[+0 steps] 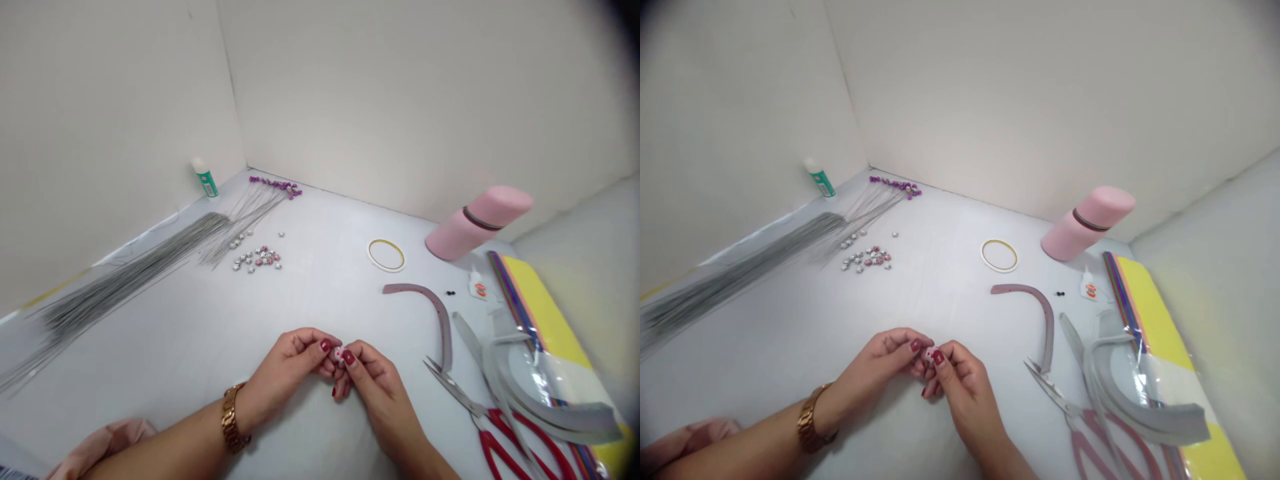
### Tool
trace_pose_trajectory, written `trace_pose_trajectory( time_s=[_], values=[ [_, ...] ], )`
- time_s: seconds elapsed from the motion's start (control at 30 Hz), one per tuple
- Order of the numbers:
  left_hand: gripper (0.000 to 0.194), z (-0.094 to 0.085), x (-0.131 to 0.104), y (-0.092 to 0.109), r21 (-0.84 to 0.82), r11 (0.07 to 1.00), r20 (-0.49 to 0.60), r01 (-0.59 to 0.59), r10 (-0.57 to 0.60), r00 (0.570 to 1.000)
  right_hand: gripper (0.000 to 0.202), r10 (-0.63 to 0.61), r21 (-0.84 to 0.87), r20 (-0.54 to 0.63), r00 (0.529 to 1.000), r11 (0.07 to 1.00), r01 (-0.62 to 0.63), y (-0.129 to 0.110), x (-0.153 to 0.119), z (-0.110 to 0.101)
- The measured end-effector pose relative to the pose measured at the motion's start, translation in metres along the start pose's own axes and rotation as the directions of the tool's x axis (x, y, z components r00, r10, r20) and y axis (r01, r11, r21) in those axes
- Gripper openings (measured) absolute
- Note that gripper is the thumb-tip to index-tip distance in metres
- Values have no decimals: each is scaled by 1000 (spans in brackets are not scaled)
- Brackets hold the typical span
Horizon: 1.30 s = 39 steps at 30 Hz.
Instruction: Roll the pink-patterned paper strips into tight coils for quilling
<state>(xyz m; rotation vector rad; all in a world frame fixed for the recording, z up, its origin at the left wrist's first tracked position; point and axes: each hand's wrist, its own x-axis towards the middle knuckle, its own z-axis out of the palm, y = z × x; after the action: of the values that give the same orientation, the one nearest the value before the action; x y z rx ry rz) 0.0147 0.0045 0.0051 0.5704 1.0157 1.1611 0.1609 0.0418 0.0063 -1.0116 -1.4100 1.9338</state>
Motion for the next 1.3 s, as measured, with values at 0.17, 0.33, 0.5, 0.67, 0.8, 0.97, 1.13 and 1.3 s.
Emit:
trace_pose_trajectory(
  time_s=[0.17, 0.33, 0.5, 0.67, 0.8, 0.97, 1.13, 1.3],
  values=[
    [14, 1, 0, 1, -39, 999, 18, 24, -24, 1000, 25, 2, 3, 40, 999, 1000, -2, 1, 1, 0],
    [12, 0, 0, 1, -39, 999, 12, 33, -33, 999, 24, -15, -27, 104, 994, 999, 18, -1, -1, -1],
    [14, 2, 0, -1, -90, 996, 134, 13, -1, 991, 25, 28, 128, 124, 992, 991, -44, 4, 0, -2],
    [14, 1, 1, -3, -68, 998, 141, 12, -2, 990, 25, 44, 179, 172, 984, 981, -76, 6, -1, -2],
    [16, 0, 1, -4, -91, 996, 190, 23, -5, 982, 25, 44, 163, 183, 982, 984, -75, 5, -2, -2],
    [15, 2, 0, -2, -95, 995, 177, 9, 8, 984, 25, 24, 153, 103, 994, 987, -40, 5, -2, -1],
    [16, 2, 1, -1, -66, 998, 83, -10, 15, 996, 24, -7, 61, 25, 1000, 998, 6, 6, -1, 1],
    [15, 2, 1, 3, -29, 1000, -8, -3, 3, 1000, 21, -49, 8, -59, 997, 999, 49, 6, -1, 1]
  ],
)
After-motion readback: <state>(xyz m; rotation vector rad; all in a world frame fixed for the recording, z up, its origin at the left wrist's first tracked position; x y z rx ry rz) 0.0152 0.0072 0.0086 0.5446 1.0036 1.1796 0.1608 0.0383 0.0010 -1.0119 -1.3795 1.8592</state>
